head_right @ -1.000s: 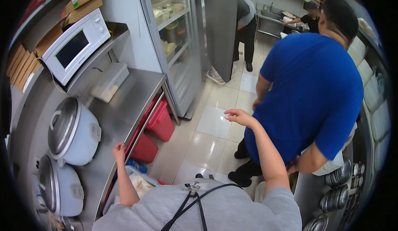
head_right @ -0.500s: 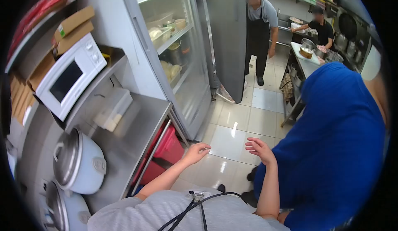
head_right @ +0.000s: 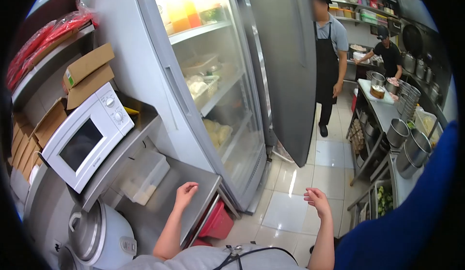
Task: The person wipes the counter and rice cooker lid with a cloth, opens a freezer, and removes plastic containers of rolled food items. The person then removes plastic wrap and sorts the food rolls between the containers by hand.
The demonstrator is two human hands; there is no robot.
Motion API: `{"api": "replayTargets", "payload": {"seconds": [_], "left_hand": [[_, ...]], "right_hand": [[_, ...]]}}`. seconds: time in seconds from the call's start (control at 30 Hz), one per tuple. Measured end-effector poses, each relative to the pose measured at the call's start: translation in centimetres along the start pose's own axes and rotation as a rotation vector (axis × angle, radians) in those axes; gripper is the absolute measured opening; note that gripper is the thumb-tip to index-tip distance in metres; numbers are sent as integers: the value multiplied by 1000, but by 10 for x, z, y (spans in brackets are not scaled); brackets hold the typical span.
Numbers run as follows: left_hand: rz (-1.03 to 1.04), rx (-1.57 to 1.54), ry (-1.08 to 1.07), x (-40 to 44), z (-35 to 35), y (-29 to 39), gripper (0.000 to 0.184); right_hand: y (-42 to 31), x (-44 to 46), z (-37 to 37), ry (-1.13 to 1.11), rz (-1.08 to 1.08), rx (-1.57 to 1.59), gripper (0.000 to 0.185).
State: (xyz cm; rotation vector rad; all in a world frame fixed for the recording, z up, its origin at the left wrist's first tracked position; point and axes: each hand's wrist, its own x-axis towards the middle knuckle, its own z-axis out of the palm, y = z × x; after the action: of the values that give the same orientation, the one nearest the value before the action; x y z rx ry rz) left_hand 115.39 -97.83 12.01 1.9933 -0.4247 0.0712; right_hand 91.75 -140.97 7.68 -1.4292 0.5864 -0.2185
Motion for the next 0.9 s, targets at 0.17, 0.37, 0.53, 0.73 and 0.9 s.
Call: {"api": "replayTargets", "payload": {"seconds": [0.17, 0.37, 0.53, 0.73, 0.9], "left_hand": [[-44, -153, 112, 61, -29, 3, 16], [86, -212, 216, 131, -37, 73, 18], [365, -193, 525, 184, -23, 133, 27], [410, 59, 895, 240, 4, 199, 35], [378, 501, 1225, 244, 20, 235, 36]], "right_hand": [[-9, 48, 29, -39, -57, -114, 30], [-26, 127, 18, -32, -230, -281, 36], [-108, 225, -15, 10, -449, -303, 51], [-212, 345, -25, 467, -992, -434, 82], [-197, 422, -27, 712, -1115, -432, 85]]}}
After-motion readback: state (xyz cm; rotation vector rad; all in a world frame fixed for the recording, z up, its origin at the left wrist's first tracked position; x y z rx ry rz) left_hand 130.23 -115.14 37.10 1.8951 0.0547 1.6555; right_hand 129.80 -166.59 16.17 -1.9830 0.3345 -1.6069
